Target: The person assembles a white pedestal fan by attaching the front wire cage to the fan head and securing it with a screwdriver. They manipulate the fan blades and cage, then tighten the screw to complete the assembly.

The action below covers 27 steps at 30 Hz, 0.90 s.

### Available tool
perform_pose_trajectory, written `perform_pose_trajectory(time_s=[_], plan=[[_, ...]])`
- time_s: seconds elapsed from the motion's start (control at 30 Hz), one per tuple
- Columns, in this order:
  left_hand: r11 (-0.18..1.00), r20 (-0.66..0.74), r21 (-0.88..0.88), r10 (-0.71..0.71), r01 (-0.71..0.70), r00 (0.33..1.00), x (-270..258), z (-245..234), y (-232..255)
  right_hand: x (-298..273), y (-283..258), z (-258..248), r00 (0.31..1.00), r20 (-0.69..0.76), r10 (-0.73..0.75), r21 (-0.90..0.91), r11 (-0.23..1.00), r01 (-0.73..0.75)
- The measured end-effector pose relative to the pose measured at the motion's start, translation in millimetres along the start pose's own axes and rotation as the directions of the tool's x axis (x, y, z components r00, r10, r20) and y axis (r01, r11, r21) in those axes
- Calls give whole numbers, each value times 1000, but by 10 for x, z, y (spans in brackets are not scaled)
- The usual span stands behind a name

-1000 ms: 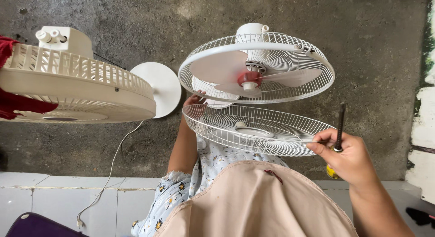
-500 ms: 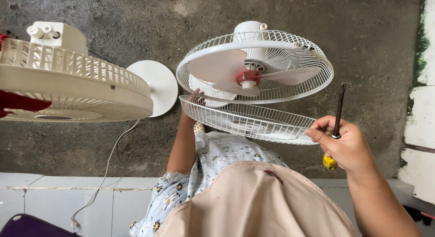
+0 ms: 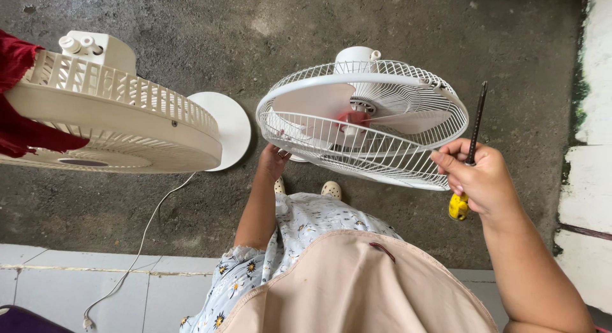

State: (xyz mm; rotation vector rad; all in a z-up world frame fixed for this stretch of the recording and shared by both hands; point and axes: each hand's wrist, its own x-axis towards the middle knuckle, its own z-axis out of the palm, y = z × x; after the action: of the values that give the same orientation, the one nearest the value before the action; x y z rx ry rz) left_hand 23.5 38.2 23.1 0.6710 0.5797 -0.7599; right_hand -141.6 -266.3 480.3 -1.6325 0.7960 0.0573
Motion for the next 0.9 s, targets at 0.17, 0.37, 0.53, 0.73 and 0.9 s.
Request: perform_pose_trajectory(time_s=[0.17,0.37,0.53,0.73,0.9], plan=[[1000,-13,2,-3,3,1000,-4,44,19,184,-118,5,998,-69,9,23,1000,-8],[998,-47,59,-1,4,999,-14,106,64,364,-190,20,995,-81,-51,48,997,55],[998,-45,64,31,-28,999,7,133,75,423,-212,105,992,-80,-100,22,995,102],[998,-18,45,44,-43,999,43,144,79,479,-212,142,993,-58,-106,-3,994,106],[999,-27,-24,33,-34,999,49,168,166,461,-190,25,994,97,44,-14,999,-43]])
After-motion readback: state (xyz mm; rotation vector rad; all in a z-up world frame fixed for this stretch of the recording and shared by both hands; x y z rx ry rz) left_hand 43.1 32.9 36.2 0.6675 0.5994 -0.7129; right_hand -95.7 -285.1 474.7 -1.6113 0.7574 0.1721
